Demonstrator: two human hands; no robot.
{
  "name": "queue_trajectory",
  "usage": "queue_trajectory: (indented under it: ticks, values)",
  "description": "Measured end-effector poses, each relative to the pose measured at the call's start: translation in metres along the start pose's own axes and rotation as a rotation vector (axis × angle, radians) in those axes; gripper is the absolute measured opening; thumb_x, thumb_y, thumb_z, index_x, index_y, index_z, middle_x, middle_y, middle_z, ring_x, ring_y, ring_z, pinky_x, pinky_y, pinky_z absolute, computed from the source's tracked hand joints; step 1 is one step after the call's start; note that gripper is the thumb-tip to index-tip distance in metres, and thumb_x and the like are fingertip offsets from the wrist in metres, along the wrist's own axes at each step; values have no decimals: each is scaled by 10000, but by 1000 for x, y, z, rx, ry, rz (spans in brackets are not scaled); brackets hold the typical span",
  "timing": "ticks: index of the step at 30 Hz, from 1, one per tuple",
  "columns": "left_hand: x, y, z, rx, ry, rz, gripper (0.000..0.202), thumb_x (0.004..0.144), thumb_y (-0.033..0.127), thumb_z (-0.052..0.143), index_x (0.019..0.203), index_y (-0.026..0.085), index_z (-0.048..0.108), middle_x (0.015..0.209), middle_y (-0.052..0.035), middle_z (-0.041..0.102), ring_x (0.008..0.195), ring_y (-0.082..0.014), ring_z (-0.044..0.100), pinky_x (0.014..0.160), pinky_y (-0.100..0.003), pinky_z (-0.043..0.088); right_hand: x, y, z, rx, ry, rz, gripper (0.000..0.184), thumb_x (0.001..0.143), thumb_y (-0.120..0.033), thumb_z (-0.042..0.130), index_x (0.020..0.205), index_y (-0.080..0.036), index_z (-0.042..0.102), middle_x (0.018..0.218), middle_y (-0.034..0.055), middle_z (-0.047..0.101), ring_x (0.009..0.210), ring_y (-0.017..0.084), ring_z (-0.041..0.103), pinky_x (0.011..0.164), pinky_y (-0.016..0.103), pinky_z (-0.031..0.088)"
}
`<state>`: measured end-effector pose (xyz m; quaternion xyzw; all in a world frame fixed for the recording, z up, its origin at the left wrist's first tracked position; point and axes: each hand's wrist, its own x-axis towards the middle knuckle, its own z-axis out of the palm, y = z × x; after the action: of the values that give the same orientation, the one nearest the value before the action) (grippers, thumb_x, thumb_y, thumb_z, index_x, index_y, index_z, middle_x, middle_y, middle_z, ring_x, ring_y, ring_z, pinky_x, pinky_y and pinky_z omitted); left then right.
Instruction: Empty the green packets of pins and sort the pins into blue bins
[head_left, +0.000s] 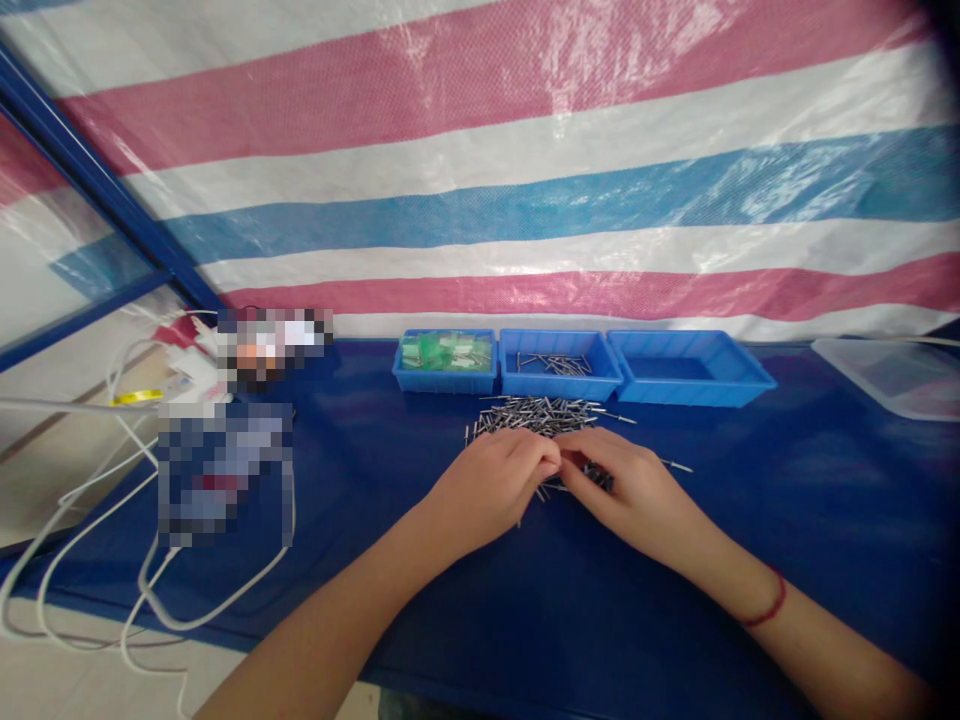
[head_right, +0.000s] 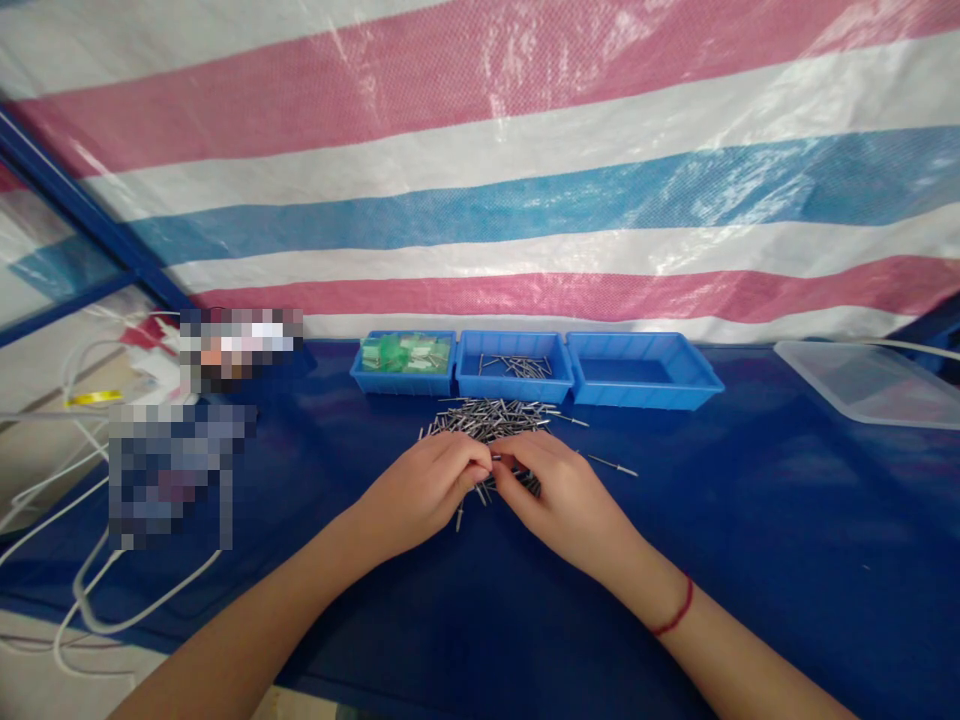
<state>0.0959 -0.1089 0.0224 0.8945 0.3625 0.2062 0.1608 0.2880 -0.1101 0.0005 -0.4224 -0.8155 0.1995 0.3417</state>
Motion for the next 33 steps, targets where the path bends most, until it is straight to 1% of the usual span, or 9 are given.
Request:
queue_trajectory:
  ticks: [4,7,12,16,20,22,25,27,33]
  values:
    - [-1,8,3,-179,39,-21,203,994,244,355,915,185,533,925,-52,628,880,-162,582,816,-272,444,-1,-3,0,147,21,71,182,922,-241,486,949,-210,663,952,60,706,855,189,658,744,310,529]
    - [-2,10,5,-267,53,-49,181,983,261,393,916,185,542,908,-45,626,843,-151,585,778,-259,446,-1,-5,-2,308,49,141,193,920,-301,507,952,-213,676,970,58,716,880,194,672,746,298,553]
    - [-4,9,10,-435,111,-177,125,936,306,495,979,194,531,833,-5,622,716,-123,578,692,-241,444,0,-7,-3,501,97,244,180,866,-379,603,856,-218,682,841,40,718,752,181,673,652,271,565]
    - [-1,9,12,-530,143,-269,197,919,355,527,996,178,561,824,-7,638,706,-125,586,658,-232,441,-2,-8,-1,448,137,215,167,855,-388,624,826,-228,665,778,27,688,688,165,639,581,262,535]
    - [2,11,11,-445,111,-271,266,939,376,491,886,168,648,800,-18,638,692,-128,567,644,-231,418,-4,-8,0,338,155,167,149,853,-374,632,847,-229,666,769,35,668,681,170,616,548,274,504]
    - [3,11,10,-452,110,-264,285,944,384,483,888,164,654,791,-17,632,677,-123,558,637,-227,416,-4,-8,0,324,156,160,138,851,-363,636,850,-229,670,770,35,664,677,169,609,540,276,494]
    - [2,9,13,-492,109,-243,236,932,349,508,933,162,652,812,-16,624,681,-116,559,637,-219,423,-4,-8,-1,322,160,156,125,853,-352,636,852,-232,674,768,33,659,680,171,610,540,280,489]
    - [2,8,15,-493,111,-232,213,922,334,524,915,162,651,798,-12,607,680,-115,553,632,-217,422,-4,-9,-1,311,166,144,117,859,-342,630,859,-235,678,761,33,657,674,172,605,545,289,488]
    - [1,4,18,-535,167,-256,204,890,366,573,884,173,639,790,-10,604,672,-116,549,621,-219,432,-5,-15,-6,273,156,64,124,886,-306,585,924,-259,693,817,52,673,750,198,623,605,330,512]
